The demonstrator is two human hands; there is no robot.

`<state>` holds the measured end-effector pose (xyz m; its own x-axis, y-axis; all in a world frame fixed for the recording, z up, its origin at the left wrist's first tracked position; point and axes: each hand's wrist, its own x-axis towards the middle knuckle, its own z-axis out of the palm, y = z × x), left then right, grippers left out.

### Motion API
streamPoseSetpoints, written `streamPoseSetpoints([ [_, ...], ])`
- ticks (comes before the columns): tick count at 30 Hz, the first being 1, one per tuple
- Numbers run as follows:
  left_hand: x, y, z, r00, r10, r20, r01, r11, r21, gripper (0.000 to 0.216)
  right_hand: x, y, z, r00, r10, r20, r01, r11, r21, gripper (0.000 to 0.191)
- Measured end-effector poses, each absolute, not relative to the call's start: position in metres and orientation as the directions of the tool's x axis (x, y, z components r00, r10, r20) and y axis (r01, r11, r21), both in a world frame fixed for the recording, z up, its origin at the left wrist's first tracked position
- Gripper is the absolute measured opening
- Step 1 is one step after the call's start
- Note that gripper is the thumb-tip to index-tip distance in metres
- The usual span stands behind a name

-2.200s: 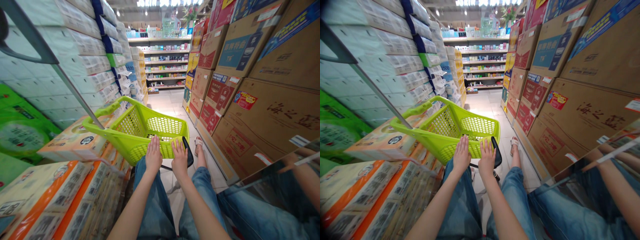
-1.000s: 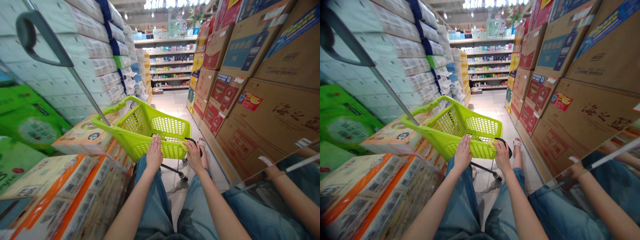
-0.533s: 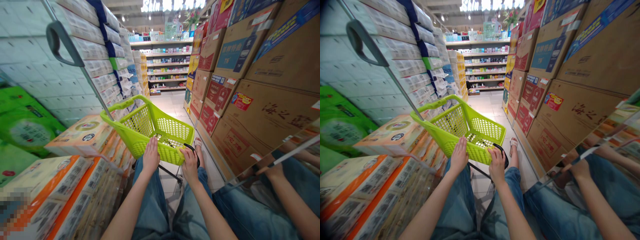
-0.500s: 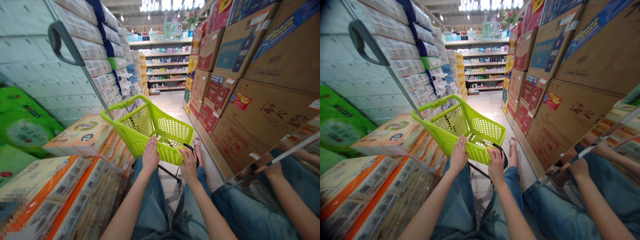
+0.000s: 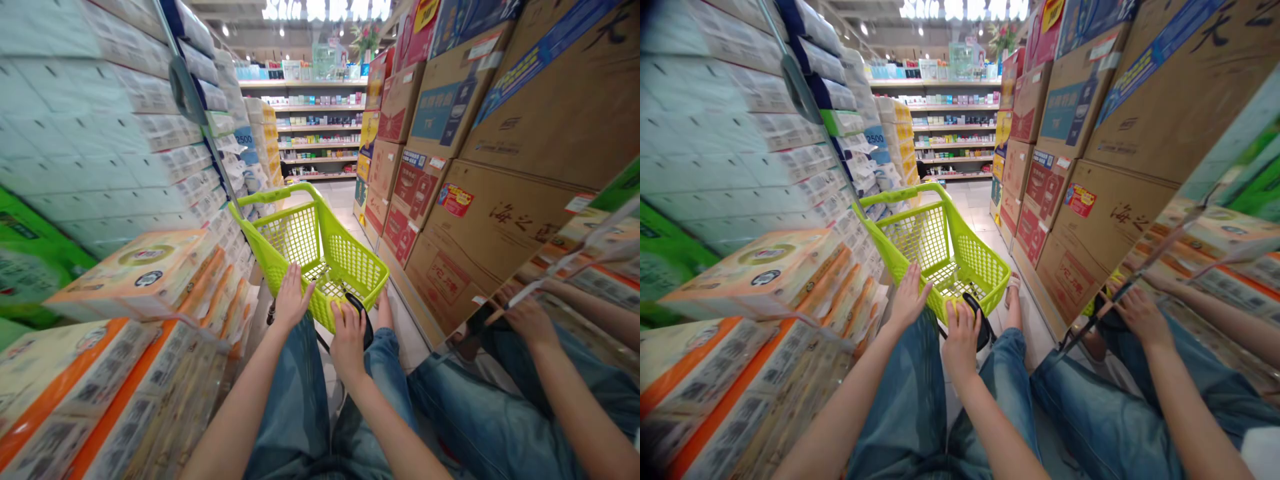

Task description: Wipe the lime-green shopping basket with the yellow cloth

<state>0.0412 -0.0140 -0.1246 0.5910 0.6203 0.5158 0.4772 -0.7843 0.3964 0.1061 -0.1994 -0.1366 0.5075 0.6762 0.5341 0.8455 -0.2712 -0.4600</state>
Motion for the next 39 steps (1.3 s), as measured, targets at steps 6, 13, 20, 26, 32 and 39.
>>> streamPoseSetpoints([
  [6, 0.037, 0.017, -0.131, 0.571, 0.665, 0.481, 0.455, -0.744, 0.49, 0.074, 0.071, -0.187, -0.129, 0.43, 0.761, 0.485, 0.881, -0.238, -0.409, 0.068],
  [13, 0.014, 0.056, -0.135, 0.597, 0.661, 0.453, 0.414, -0.739, 0.532, 0.07, 0.036, -0.163, -0.127, 0.312, 0.827, 0.468, 0.916, -0.131, -0.378, 0.066],
  [20, 0.003, 0.068, -0.141, 0.623, 0.636, 0.455, 0.347, -0.746, 0.568, 0.067, 0.025, -0.158, -0.131, 0.25, 0.851, 0.462, 0.919, -0.058, -0.39, 0.066],
  [26, 0.01, 0.054, -0.149, 0.626, 0.625, 0.466, 0.296, -0.743, 0.6, 0.067, 0.032, -0.173, -0.137, 0.249, 0.848, 0.467, 0.919, -0.056, -0.389, 0.066],
  [32, 0.016, 0.048, -0.15, 0.607, 0.644, 0.466, 0.281, -0.722, 0.632, 0.066, 0.036, -0.177, -0.139, 0.257, 0.846, 0.467, 0.915, -0.059, -0.398, 0.065],
  [39, 0.008, 0.051, -0.149, 0.595, 0.668, 0.447, 0.283, -0.694, 0.662, 0.066, 0.031, -0.173, -0.139, 0.244, 0.847, 0.473, 0.927, -0.06, -0.371, 0.067],
])
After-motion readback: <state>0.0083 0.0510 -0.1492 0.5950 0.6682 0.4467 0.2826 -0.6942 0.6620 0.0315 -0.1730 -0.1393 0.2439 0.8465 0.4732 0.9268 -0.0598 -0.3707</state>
